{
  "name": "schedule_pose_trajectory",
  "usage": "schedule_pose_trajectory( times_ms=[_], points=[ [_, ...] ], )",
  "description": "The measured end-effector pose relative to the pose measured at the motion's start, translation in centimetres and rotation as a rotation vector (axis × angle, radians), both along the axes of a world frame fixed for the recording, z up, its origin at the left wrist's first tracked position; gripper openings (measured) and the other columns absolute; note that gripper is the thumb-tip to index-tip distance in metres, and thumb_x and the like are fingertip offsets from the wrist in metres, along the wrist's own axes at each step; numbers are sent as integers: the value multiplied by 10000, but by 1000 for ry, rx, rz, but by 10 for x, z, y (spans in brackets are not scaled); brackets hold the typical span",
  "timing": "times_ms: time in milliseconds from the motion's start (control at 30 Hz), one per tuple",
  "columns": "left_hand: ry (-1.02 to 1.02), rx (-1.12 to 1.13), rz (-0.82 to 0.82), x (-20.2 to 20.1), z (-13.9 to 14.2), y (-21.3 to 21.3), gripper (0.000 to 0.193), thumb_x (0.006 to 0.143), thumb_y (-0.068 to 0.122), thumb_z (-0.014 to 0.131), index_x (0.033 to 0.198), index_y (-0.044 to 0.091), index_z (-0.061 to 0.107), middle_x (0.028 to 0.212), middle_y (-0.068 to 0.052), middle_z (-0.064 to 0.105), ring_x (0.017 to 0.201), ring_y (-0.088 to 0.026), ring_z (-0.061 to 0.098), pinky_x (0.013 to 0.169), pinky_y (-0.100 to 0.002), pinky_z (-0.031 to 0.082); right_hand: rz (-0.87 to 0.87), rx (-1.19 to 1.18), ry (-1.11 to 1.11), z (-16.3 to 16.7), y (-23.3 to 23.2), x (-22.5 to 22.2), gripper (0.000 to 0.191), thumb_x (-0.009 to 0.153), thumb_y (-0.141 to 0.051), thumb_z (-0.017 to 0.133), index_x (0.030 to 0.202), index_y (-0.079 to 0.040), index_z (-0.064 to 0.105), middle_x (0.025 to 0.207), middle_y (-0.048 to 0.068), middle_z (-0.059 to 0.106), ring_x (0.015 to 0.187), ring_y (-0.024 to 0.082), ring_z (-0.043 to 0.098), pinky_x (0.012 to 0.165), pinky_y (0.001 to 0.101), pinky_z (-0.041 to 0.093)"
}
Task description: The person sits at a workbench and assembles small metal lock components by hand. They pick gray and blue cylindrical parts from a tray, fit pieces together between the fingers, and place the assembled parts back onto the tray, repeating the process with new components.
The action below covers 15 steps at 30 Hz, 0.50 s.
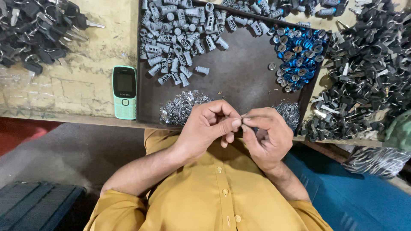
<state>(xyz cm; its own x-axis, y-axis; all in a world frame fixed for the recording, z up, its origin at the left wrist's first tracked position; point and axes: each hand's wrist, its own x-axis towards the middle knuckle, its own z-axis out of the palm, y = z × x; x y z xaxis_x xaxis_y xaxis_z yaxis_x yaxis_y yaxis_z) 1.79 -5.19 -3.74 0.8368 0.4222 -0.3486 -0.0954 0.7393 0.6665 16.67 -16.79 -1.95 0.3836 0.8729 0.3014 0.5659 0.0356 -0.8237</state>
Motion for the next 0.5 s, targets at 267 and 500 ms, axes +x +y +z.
schedule_pose_trajectory(
  times_ms=[267,500],
  points=[
    [101,189,-27,-2,5,3,116,1023,134,650,948,56,608,743,72,550,631,5,495,532,-189,399,-10,-81,659,-10,-4,-2,110,975,84,670,1072,36,652,1102,106,653,961,123,635,861,244,531],
    [76,80,-30,3,0,-2,83,1016,107,635,956,64,598,771,73,519,643,-2,449,549,-190,360,-52,-146,532,-5,-1,0,132,943,88,673,1062,32,661,1084,96,654,927,108,633,806,217,519]
  ],
)
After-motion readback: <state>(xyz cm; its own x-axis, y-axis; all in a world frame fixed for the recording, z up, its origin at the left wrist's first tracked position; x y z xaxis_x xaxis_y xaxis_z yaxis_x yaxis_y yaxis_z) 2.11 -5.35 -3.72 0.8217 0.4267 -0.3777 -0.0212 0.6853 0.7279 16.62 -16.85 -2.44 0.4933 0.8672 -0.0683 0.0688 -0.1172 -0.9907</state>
